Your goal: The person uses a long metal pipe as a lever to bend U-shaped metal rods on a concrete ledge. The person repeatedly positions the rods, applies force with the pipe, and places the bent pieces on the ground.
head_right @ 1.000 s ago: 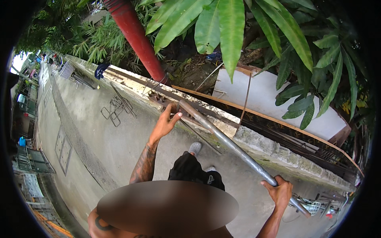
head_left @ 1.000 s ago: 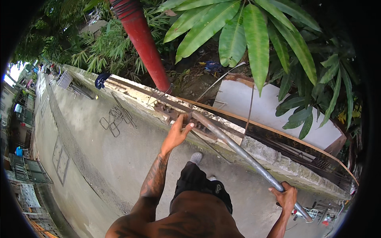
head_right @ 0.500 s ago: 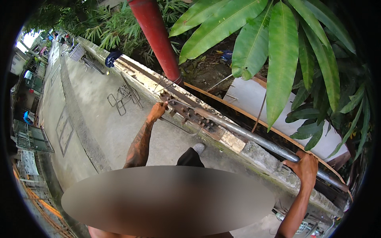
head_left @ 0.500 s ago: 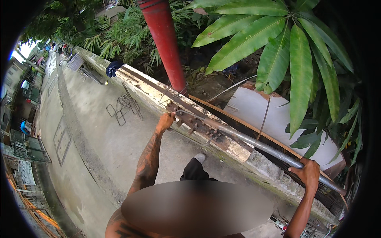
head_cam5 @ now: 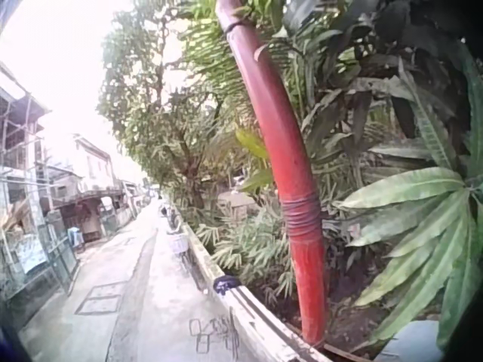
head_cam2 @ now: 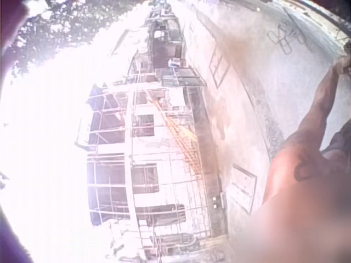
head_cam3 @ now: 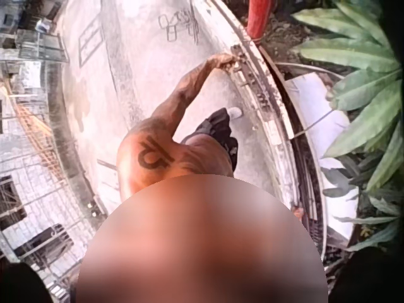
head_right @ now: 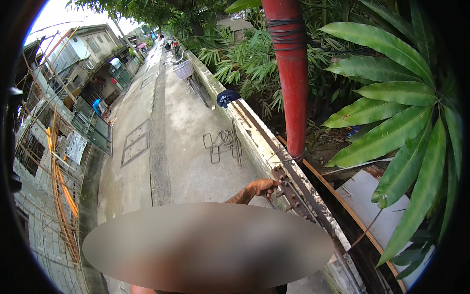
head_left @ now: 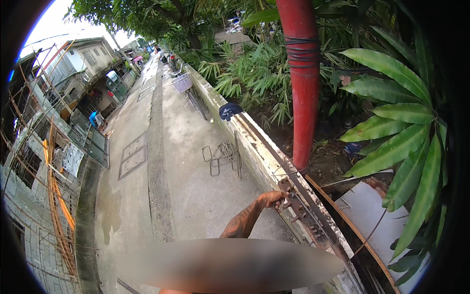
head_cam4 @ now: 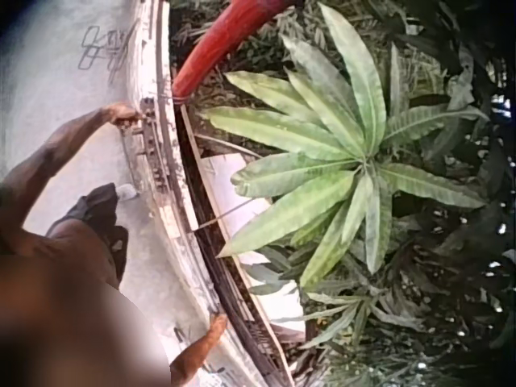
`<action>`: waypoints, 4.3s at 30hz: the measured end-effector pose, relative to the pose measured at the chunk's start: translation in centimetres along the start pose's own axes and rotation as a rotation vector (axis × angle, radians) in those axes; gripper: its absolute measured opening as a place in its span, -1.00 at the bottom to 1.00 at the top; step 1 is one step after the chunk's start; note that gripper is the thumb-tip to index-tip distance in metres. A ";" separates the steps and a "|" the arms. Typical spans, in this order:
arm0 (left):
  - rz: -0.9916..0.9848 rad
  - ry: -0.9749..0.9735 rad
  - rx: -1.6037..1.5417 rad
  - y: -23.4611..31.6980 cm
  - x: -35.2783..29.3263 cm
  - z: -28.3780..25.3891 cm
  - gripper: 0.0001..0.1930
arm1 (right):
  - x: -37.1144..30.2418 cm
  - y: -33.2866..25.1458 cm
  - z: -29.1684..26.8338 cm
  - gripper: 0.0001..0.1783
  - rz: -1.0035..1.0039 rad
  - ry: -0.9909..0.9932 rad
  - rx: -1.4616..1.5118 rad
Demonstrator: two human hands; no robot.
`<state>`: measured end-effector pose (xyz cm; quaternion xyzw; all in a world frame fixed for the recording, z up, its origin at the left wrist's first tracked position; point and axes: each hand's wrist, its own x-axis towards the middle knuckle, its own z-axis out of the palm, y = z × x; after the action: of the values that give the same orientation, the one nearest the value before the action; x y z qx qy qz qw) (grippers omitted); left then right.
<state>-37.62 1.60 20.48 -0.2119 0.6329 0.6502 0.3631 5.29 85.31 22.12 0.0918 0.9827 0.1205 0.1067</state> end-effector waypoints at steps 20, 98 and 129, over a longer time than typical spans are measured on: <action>-0.105 0.155 0.409 3.5 -2.3 1.4 -0.47 | -2.1 -10.3 -9.0 -0.60 0.303 -0.064 0.563; 0.927 0.807 0.789 -10.7 -8.2 5.5 -0.80 | -0.6 -19.3 -6.5 -0.23 0.416 -0.102 0.524; 0.903 0.203 1.470 -9.7 -8.1 13.2 -0.26 | 2.9 -17.9 -3.6 -0.31 0.545 -0.217 0.513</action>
<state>-22.72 12.26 21.38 0.2909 0.9453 0.1361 0.0567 -1.05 68.05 20.37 0.3855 0.9035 -0.1155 0.1476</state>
